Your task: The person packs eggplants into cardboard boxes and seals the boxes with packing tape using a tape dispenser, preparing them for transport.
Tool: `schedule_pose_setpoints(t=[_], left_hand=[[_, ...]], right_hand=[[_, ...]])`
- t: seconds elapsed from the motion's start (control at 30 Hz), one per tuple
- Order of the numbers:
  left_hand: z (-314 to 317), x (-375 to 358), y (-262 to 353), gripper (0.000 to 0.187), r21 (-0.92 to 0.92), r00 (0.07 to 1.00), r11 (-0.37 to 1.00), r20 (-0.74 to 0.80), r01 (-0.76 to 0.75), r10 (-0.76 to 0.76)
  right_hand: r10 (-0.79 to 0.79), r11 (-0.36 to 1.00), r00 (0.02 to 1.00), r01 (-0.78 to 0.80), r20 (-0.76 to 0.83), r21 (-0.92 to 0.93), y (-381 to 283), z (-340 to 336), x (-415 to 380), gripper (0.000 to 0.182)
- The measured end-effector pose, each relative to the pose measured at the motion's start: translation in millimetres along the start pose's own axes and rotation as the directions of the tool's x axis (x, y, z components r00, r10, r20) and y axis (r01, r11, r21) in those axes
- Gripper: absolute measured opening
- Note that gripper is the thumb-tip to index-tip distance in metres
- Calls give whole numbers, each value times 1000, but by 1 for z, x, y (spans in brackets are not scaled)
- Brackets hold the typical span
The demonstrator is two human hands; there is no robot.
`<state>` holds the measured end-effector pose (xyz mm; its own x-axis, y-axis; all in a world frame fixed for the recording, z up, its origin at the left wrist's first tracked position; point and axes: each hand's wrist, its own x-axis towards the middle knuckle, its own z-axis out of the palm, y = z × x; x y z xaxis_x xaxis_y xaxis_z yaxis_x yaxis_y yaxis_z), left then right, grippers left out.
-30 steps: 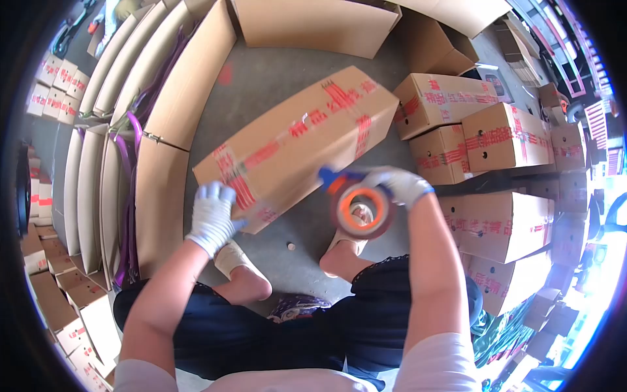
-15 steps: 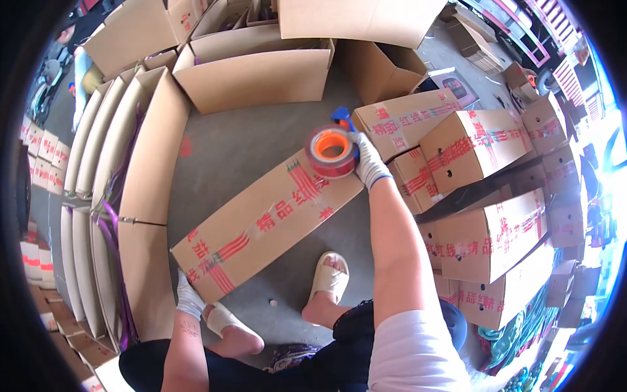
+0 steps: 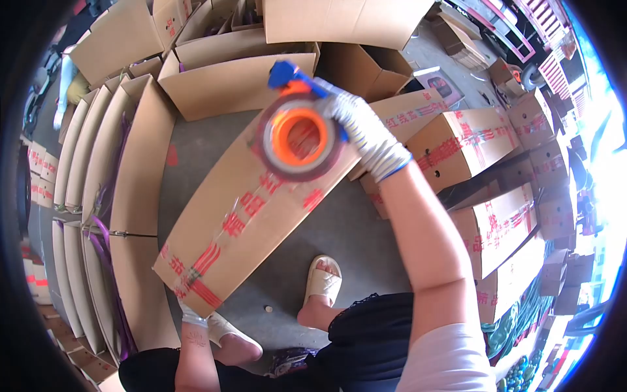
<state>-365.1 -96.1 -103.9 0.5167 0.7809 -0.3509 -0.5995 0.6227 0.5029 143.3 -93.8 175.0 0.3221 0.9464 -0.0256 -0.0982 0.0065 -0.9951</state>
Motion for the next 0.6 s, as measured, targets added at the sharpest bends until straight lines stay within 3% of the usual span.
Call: schedule_pose_setpoints(t=[0.07, 0.13, 0.17, 0.2, 0.23, 0.27, 0.3, 0.33, 0.37, 0.4, 0.43, 0.5, 0.53, 0.6], left_hand=[[44, 19, -3, 72, -49, 996, 999, 86, -5, 9], [105, 40, 0, 73, -93, 994, 990, 28, 105, -103], [158, 46, 0, 71, 49, 998, 997, 16, 54, -55], [193, 58, -3, 70, 162, 997, 987, 71, 3, -15], [221, 69, -2, 67, 226, 993, 967, 17, 114, -121], [217, 103, -14, 67, 97, 971, 968, -68, 234, -228], [233, 125, -15, 80, 190, 972, 958, -136, 217, -193], [247, 144, -17, 86, 348, 997, 936, -80, 49, -22], [243, 178, -23, 92, 522, 977, 841, -57, -146, 205], [244, 202, -22, 93, 647, 964, 749, -78, -146, 255], [242, 220, -22, 94, 759, 948, 638, -95, -128, 303], [238, 238, -25, 89, 755, 981, 632, 86, -177, 173], [242, 256, -24, 81, 854, 982, 496, 78, -155, 174], [290, 256, -28, 77, 865, 948, 389, 308, -316, 86]], right_hand=[[-130, 985, 990, 121, -64, -126, -31, -45, 9, 45], [-127, 990, 972, 111, -198, -91, -54, -102, 24, 35], [-35, 998, 963, 48, -268, 43, -61, -122, 27, 32], [-23, 1000, 943, 23, -333, -5, -66, -131, 21, 35], [-14, 999, 917, -6, -398, -51, -67, -139, 16, 38], [-10, 998, 914, -13, -405, -54, -61, -137, 5, 45], [-138, 990, 928, 132, -345, -40, -46, -131, -13, 52], [-121, 978, 949, 165, -292, 129, -18, -141, -33, 56], [-237, 971, 932, 222, -275, -83, -28, -87, -70, 61], [-104, 994, 973, 97, -205, -45, -6, -95, -96, 70], [-161, 986, 957, 148, -240, -71, 2, -65, -120, 81], [-49, 995, 980, 31, -191, -96, 0, -24, -157, 95], [3, 995, 983, 15, -181, 97, 23, -16, -170, 99], [173, 937, 974, -118, -144, 328, 66, -14, -193, 106]])
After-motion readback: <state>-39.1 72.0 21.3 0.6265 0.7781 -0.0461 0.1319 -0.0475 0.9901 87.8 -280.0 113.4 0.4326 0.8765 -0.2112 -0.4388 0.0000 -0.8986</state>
